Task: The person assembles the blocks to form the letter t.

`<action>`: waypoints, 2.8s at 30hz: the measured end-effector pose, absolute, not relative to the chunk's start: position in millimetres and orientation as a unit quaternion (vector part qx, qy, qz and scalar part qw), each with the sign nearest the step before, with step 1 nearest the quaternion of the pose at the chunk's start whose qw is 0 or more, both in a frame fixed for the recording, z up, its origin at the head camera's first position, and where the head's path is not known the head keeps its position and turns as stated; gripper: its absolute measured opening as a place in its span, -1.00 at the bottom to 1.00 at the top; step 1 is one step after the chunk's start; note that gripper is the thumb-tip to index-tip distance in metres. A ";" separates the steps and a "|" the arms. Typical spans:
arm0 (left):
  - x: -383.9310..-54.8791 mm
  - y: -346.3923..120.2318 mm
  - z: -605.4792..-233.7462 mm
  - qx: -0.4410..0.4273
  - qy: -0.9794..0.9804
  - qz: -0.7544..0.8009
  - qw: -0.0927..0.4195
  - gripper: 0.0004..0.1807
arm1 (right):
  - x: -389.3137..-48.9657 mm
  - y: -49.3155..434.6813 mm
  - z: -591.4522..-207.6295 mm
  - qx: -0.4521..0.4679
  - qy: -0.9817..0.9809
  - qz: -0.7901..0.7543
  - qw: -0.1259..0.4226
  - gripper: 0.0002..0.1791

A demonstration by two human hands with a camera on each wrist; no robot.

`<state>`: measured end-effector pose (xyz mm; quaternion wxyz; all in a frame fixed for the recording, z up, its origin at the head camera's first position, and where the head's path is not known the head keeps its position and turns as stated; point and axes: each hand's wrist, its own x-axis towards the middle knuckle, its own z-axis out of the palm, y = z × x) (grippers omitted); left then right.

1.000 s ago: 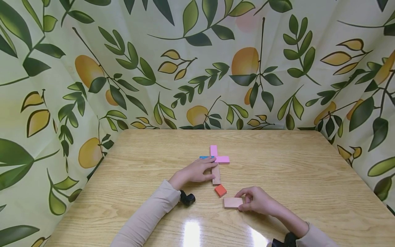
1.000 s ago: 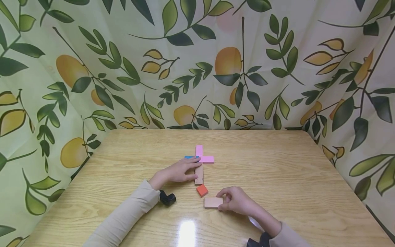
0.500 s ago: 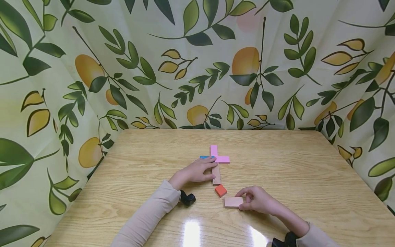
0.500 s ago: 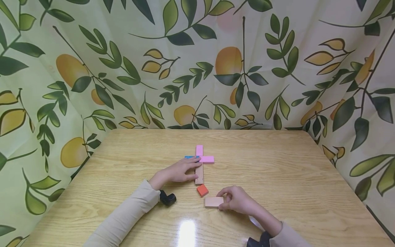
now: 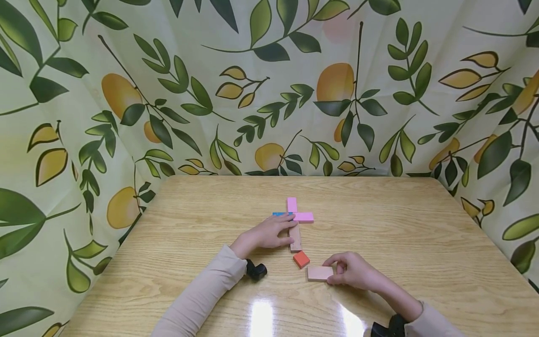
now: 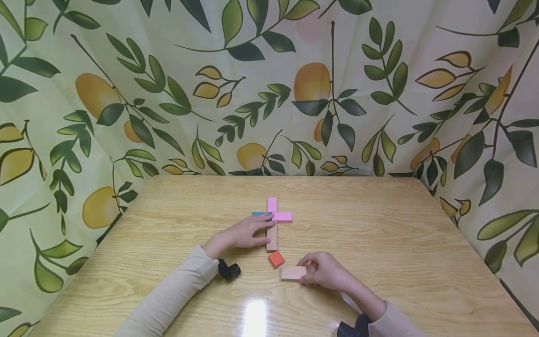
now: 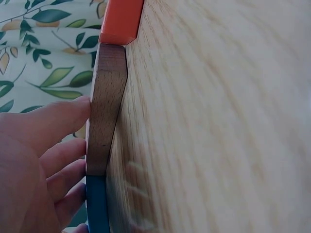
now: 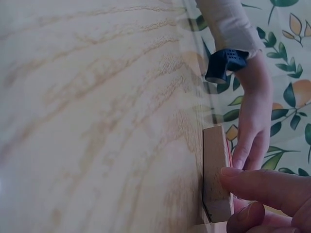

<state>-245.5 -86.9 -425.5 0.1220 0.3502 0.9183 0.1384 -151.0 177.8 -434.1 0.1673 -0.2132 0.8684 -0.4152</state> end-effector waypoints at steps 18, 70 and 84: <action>-245.8 -86.7 -426.0 0.349 0.918 0.145 0.120 -0.37 | -150.2 177.5 -431.1 -0.201 0.869 -0.420 0.169 -0.64; -247.1 -86.4 -425.9 0.348 0.918 0.144 0.121 -0.37 | -157.2 183.1 -432.0 -0.194 0.874 -0.416 0.160 -0.63; -247.6 -86.6 -427.1 0.349 0.916 0.151 0.124 -0.38 | -158.5 183.0 -432.7 -0.191 0.874 -0.417 0.162 -0.62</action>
